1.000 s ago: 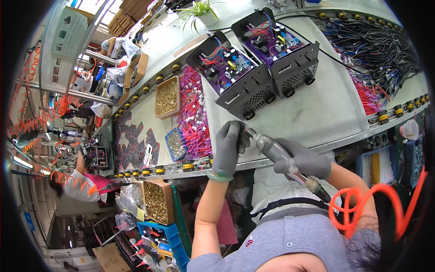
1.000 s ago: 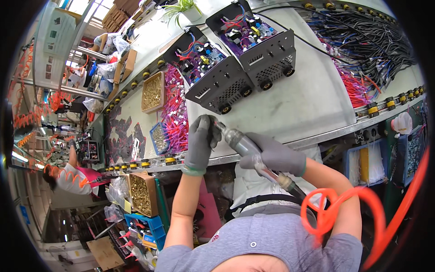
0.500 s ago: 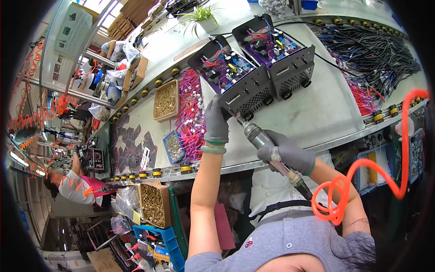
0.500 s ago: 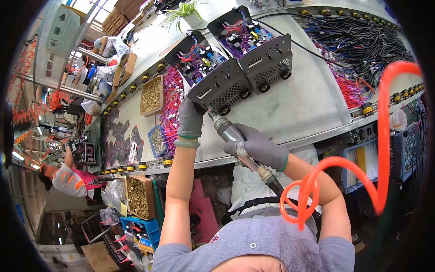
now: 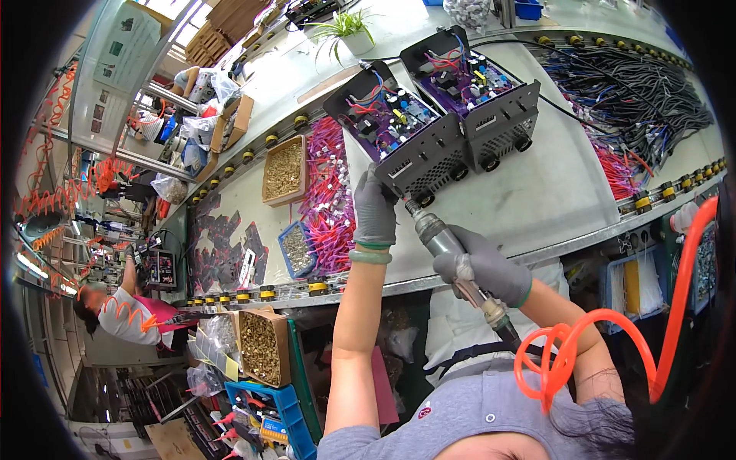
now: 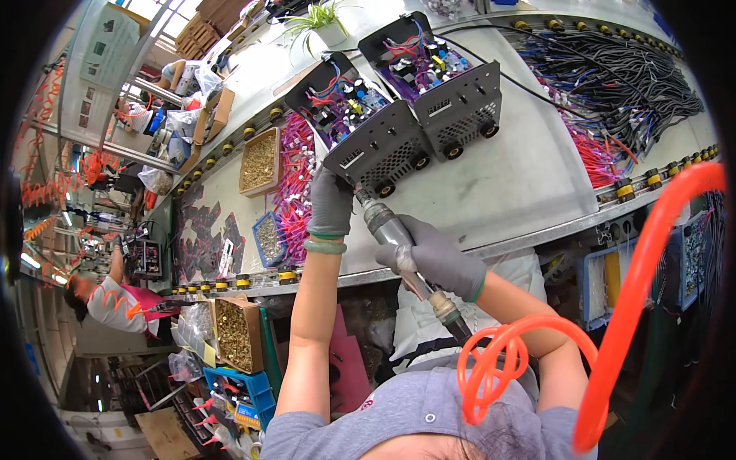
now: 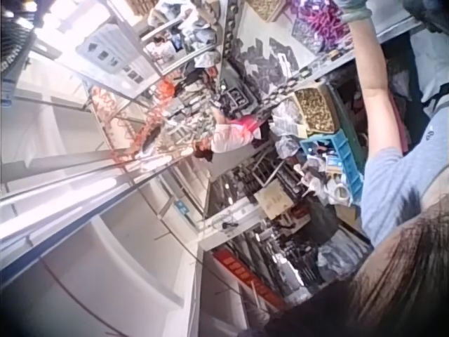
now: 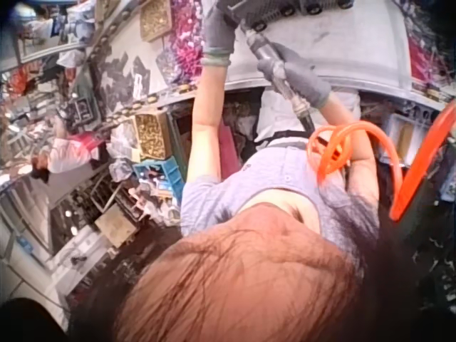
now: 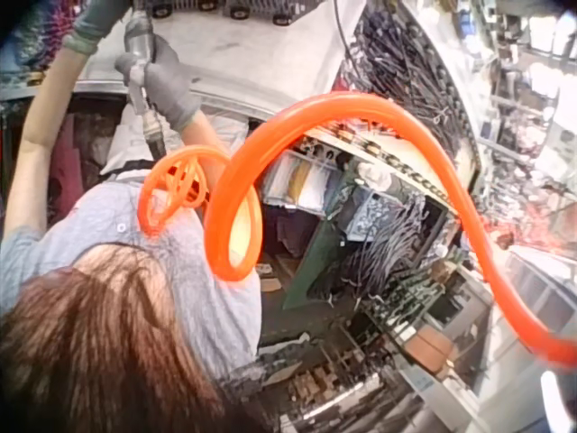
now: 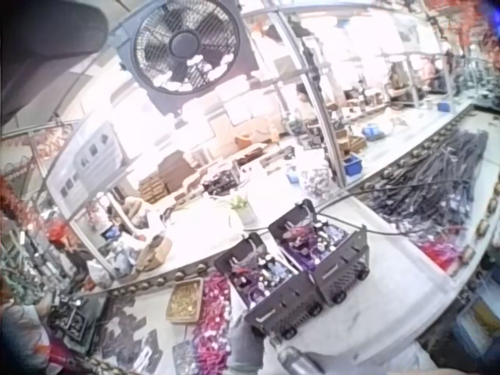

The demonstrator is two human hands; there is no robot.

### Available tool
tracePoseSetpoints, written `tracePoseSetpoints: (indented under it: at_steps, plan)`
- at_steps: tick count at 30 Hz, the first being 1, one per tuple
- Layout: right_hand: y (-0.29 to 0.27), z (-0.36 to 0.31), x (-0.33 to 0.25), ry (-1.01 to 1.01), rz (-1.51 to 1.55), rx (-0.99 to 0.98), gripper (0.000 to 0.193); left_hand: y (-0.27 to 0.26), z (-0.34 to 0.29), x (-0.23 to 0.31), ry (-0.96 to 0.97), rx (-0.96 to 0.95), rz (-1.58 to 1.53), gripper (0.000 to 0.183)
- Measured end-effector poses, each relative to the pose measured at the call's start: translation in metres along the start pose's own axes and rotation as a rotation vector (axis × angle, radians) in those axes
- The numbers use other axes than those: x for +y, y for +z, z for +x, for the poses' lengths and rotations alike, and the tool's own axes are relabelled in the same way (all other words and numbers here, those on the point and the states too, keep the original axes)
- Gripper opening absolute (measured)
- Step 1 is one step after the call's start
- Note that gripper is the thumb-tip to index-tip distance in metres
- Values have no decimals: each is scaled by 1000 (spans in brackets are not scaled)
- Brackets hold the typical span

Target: The person assembles electronic power supply units on a factory workbench. They connect wires to circuit boards, use a pneumatic screwdriver to secure screws, and handle various components including metal casings and internal wiring. The task involves repetitive assembly steps in a production line environment.

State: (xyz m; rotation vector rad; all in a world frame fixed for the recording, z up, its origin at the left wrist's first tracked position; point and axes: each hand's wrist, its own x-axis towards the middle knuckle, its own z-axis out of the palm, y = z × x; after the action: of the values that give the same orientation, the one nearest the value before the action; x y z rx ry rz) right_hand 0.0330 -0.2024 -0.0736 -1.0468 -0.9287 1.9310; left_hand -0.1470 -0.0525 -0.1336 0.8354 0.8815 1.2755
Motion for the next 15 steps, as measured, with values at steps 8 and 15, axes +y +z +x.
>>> tracePoseSetpoints:
  at_steps: [8, 15]
  plan:
    - [12, 3, 0, 29, 156, -9, 46, -28, 8, -14, 147, -111, 185, 15]
    - [-16, -21, 5, 123, 64, -38, 44, -46, 32, -4, -27, -177, -94, 36]
